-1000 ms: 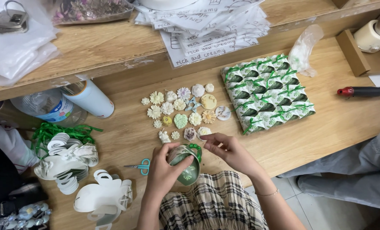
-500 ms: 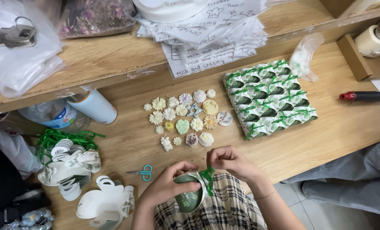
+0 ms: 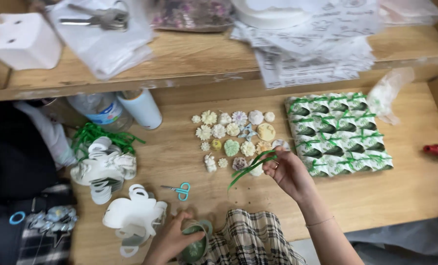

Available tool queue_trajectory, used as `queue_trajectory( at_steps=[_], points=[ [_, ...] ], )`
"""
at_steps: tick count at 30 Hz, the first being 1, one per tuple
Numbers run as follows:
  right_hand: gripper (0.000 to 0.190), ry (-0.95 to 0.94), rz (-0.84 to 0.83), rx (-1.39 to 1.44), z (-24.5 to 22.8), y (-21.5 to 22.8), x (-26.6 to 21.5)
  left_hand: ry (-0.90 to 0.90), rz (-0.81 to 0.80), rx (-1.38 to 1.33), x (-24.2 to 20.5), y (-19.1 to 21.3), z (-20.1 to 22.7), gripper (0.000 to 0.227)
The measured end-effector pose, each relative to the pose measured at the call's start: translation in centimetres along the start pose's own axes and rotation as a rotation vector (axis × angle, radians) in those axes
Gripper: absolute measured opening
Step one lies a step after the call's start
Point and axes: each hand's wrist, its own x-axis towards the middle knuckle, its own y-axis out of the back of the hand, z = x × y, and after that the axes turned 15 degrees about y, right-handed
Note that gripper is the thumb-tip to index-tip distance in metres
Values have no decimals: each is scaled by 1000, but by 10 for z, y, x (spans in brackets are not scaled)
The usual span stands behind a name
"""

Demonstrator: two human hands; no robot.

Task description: Packaging decorative candle wax melts into gift boxes and tying ribbons.

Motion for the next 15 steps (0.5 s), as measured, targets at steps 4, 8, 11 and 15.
queue_trajectory(
  at_steps=[4,8,11,15],
  points=[
    [11,-154,-265,-350,54,-51,40,1,-22,-351,14,-47,-71,72],
    [12,-219,-609,-615,129,-125,85,-21,168,-728,29,-97,-115,75],
    [15,-110,-783,-620,198,-176,126,16,229,-1010,59,-149,-147,74],
    [19,-53,-886,-533,268,-239,158,1,377,-1189,110,-235,-188,73]
  ],
)
